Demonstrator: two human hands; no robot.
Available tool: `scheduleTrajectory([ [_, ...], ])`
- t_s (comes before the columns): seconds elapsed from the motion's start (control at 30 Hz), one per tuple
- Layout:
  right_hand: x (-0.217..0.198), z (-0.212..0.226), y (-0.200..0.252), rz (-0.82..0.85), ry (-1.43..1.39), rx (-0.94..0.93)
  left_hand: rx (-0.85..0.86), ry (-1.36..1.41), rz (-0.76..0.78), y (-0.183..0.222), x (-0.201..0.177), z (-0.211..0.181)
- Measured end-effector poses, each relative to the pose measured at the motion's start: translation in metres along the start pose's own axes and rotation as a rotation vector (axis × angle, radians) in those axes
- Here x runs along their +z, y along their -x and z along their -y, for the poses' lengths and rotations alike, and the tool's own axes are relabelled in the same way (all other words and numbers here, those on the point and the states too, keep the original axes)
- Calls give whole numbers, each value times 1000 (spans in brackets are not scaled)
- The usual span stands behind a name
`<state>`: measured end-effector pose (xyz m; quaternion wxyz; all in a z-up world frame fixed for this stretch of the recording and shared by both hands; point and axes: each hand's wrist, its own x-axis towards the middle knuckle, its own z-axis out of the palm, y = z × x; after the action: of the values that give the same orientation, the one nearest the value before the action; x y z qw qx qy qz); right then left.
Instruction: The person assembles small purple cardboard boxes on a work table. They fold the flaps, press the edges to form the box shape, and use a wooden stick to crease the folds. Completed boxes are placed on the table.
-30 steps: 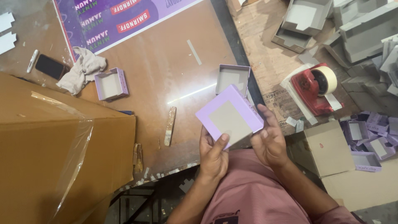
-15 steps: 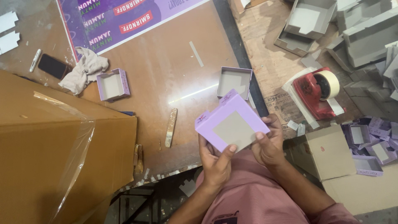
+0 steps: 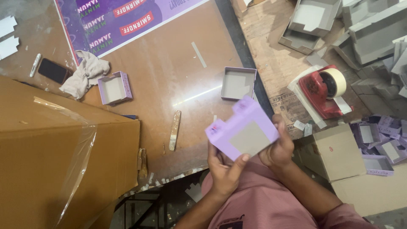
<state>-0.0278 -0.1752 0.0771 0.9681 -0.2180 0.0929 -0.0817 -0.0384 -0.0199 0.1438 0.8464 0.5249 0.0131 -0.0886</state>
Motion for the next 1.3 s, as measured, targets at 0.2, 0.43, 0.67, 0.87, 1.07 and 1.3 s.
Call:
scheduleTrajectory([
  [0.2,9,6,1,48,-231,162,51,0,-64,-3,-5,5],
  [0.43,13,13,6,157,8,135,8,184,-102,-6,-4,6],
  [0.67,-19,9,12,210,-64,112,-7,110,-40,-3,-1,1],
  [0.87,-35,65,28,23,163,-61,45,-215,-74,-17,-52,25],
  [1.07,-124,213,112,-404,1495,141,45,-1552,-511,-58,-169,49],
  [1.3,-221,299,174,-888,2382,491,140,-1635,-555,-66,-215,81],
])
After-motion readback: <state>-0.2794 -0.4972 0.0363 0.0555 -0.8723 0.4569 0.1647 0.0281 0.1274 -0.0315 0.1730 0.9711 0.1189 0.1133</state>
